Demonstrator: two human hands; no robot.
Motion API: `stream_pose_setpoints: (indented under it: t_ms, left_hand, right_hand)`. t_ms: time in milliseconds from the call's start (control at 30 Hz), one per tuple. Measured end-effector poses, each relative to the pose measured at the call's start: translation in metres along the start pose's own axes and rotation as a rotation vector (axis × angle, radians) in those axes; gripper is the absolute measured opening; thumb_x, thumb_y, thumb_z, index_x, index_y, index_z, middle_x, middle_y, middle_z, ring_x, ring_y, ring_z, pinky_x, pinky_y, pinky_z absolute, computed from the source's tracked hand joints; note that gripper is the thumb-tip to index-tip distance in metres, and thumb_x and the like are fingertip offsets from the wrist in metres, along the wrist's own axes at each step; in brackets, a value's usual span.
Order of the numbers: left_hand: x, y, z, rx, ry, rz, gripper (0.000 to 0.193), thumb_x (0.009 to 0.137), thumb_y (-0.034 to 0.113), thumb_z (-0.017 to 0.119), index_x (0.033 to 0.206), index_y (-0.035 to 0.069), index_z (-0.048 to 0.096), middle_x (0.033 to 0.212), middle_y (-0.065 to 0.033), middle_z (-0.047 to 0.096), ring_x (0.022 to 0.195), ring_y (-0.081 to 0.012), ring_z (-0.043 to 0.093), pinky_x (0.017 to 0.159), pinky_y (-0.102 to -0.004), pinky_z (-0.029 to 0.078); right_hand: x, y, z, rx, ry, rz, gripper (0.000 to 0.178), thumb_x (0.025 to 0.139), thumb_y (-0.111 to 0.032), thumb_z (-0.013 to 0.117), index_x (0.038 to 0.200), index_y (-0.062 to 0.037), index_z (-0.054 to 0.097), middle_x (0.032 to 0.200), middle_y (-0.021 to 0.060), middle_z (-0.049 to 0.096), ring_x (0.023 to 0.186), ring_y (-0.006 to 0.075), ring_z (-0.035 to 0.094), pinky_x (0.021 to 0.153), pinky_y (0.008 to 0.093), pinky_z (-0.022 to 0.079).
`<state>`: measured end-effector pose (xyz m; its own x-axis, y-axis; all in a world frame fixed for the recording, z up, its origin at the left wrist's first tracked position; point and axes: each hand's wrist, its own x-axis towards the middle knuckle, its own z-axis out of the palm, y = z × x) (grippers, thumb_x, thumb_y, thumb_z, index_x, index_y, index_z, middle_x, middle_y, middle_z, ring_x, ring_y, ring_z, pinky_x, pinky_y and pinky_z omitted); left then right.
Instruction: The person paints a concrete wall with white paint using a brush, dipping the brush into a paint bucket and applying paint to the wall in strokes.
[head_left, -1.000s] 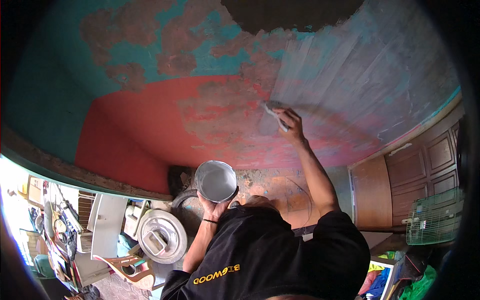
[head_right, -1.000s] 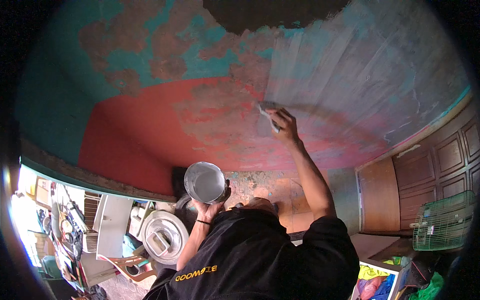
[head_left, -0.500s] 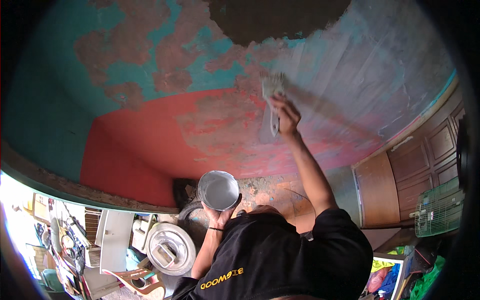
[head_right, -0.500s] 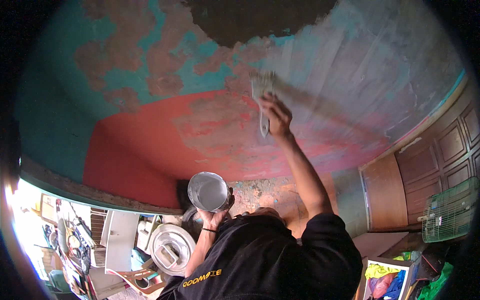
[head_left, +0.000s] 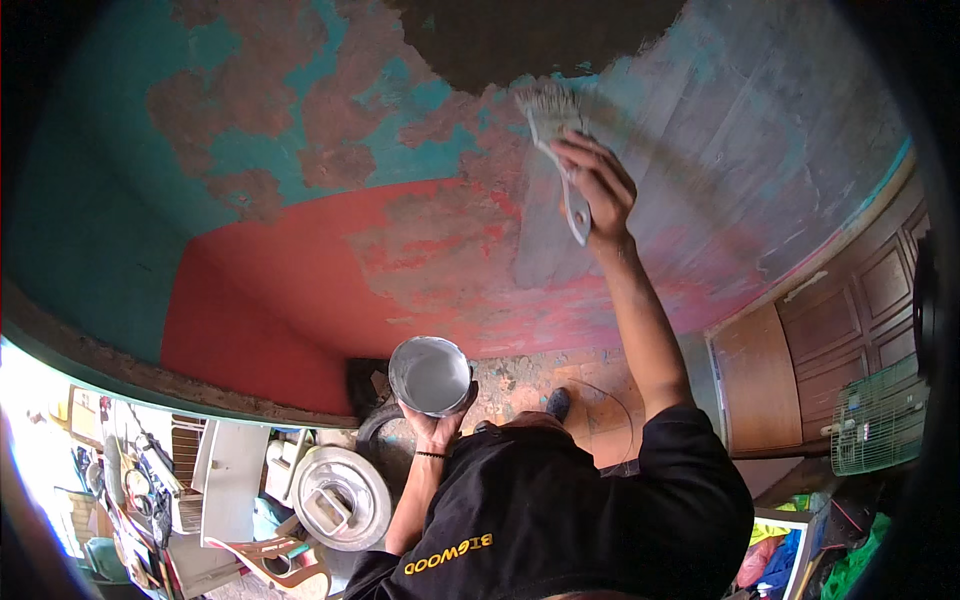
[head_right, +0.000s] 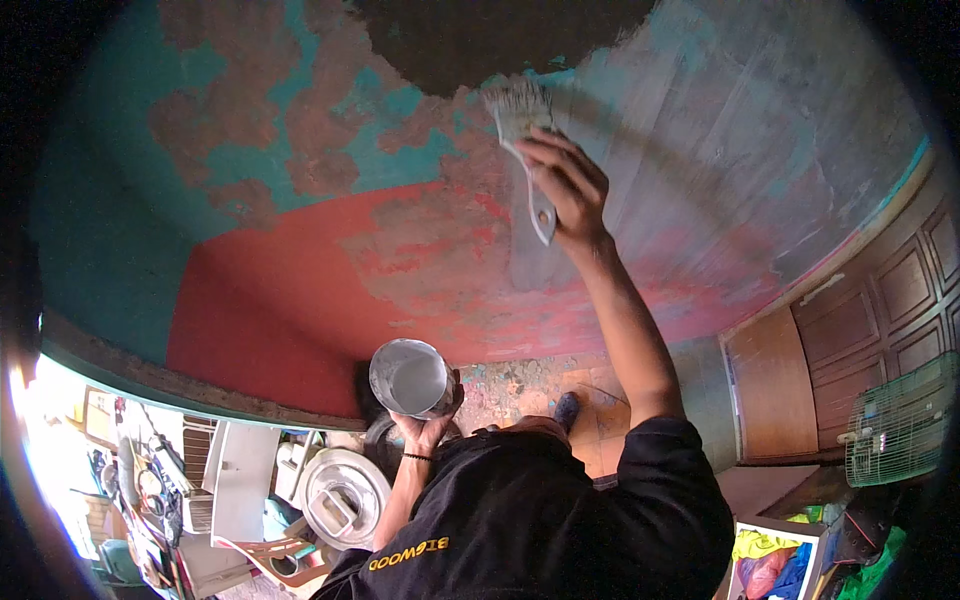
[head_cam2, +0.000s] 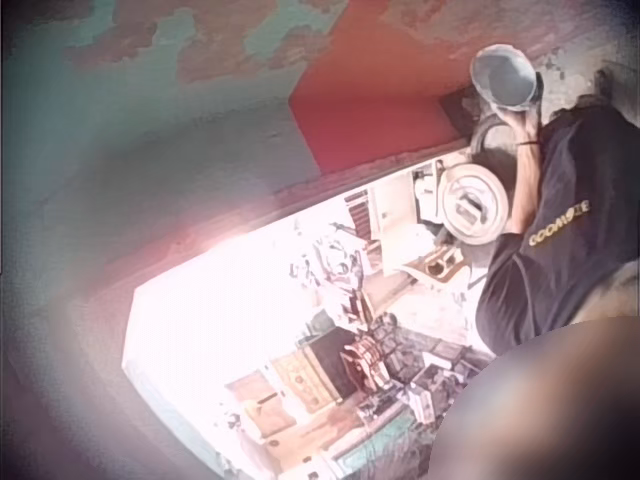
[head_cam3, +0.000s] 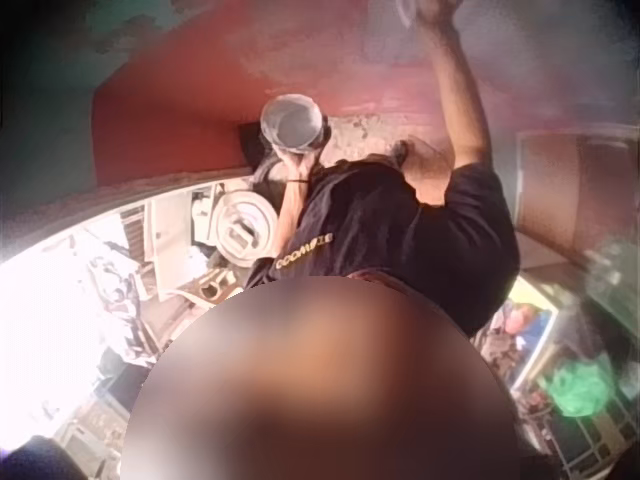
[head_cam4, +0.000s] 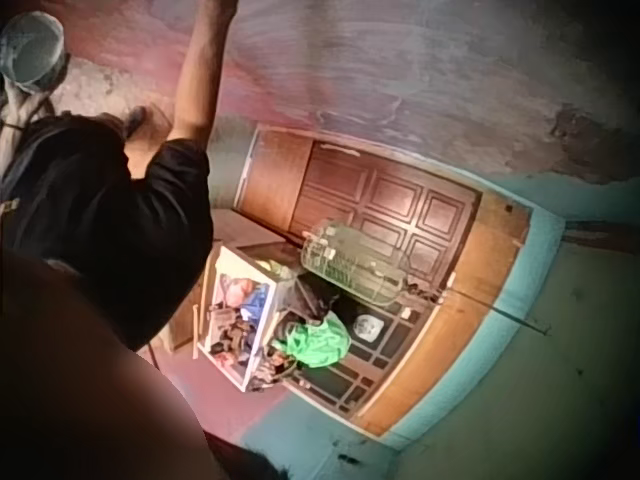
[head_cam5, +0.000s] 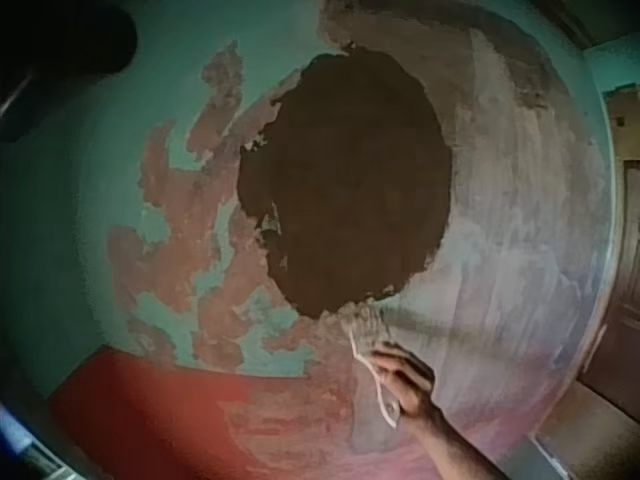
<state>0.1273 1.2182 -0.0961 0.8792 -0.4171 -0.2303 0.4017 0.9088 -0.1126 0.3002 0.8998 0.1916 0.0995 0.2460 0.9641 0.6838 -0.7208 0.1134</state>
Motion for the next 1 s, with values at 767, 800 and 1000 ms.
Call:
stream_pose_setpoints:
  t_ms: [767, 800, 1000]
  left_hand:
    - [-0.005, -0.021, -0.007, -0.016, 0.056, 0.031, 0.092, 0.080, 0.068, 0.074, 0.152, 0.017, 0.050, 0.155, -0.0161, 0.050, 0.141, -0.0446, 0.047, 0.117, -0.0685, 0.037]
    - [-0.002, -0.021, -0.008, 0.023, 0.050, 0.029, 0.092, 0.080, 0.068, 0.074, 0.152, 0.016, 0.049, 0.155, -0.0164, 0.050, 0.141, -0.0446, 0.047, 0.116, -0.0684, 0.038]
    - [-0.009, -0.020, -0.006, -0.015, 0.089, 0.058, 0.089, 0.081, 0.066, 0.073, 0.152, 0.016, 0.050, 0.154, -0.0163, 0.051, 0.141, -0.0449, 0.047, 0.116, -0.0685, 0.037]
  right_hand:
    - [-0.251, -0.004, 0.064, 0.079, -0.533, 0.583, 0.030, 0.079, -0.002, 0.072, 0.108, -0.0112, 0.072, 0.105, 0.0108, 0.074, 0.091, 0.0335, 0.072, 0.073, 0.0438, 0.059]
    - [-0.234, 0.007, 0.060, 0.156, -0.368, 0.471, 0.030, 0.077, 0.002, 0.073, 0.104, -0.0108, 0.073, 0.107, 0.0093, 0.075, 0.092, 0.0317, 0.073, 0.073, 0.0419, 0.059]
    - [-0.068, -0.010, 0.018, 0.113, -0.063, 0.172, 0.013, 0.080, 0.006, 0.073, 0.087, 0.0002, 0.064, 0.106, 0.0127, 0.076, 0.104, 0.0372, 0.074, 0.092, 0.0484, 0.061]
